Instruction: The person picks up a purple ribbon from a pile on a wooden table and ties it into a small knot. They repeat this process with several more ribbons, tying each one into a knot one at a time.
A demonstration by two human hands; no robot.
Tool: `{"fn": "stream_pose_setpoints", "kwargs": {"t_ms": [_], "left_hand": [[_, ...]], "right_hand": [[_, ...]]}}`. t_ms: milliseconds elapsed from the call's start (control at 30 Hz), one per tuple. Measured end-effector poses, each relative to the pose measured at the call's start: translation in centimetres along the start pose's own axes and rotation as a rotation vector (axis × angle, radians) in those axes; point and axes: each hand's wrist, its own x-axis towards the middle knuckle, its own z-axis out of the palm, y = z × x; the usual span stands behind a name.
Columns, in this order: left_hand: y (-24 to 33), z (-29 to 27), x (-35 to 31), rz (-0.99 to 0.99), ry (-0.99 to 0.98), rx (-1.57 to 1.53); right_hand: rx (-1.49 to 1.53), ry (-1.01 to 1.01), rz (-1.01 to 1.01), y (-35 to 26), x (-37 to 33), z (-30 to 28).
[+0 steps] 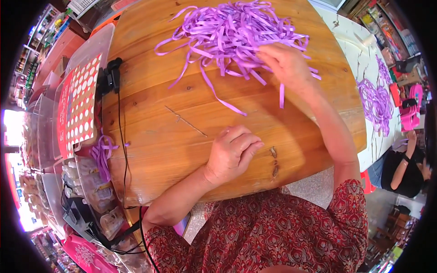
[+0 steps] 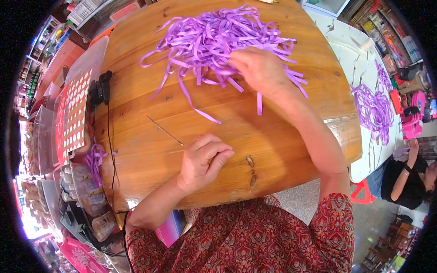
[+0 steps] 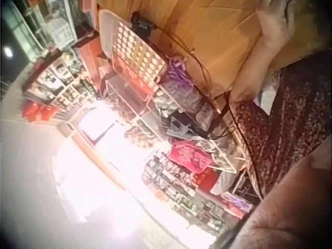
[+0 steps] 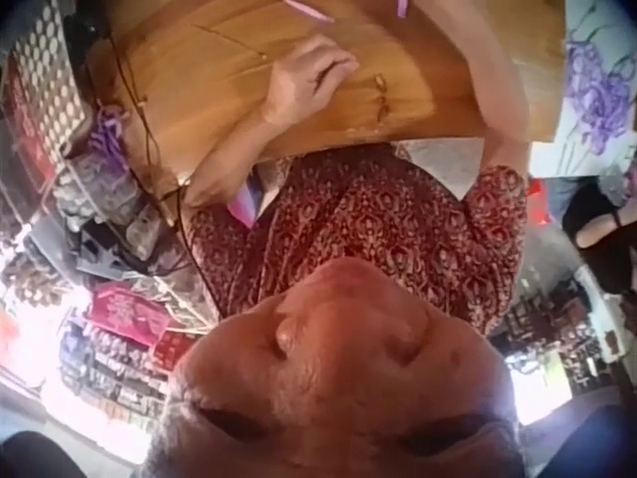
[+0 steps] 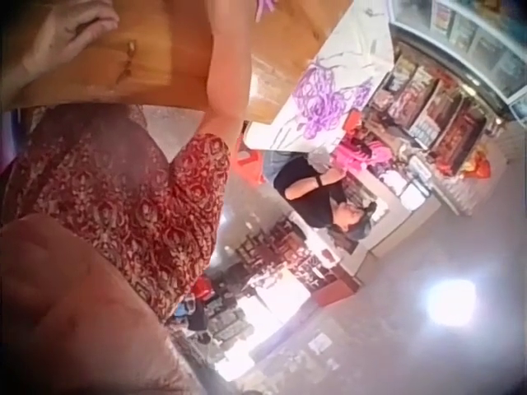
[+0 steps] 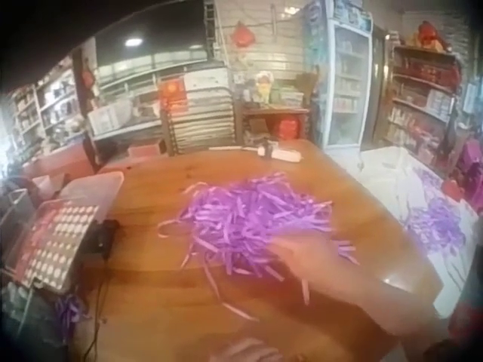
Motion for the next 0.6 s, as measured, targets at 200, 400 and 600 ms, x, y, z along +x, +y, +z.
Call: {"fn": "stream_pose_setpoints", "kwargs": {"t_ms": [200, 400, 600], "left_hand": [[0.2, 0.3, 0.2, 0.008, 0.001, 0.000], [1.6, 0.5, 0.3, -0.661, 0.105, -0.697], [3.3, 1.5, 3.1, -0.931, -0.039, -1.430]], "right_hand": [[0.441, 0.019, 0.321, -1.3, -1.6, -5.2], [0.561, -0.445, -0.018, -8.6, -5.5, -10.8], [0.733, -0.658, -0.093, -10.5, -10.7, -9.2]]}}
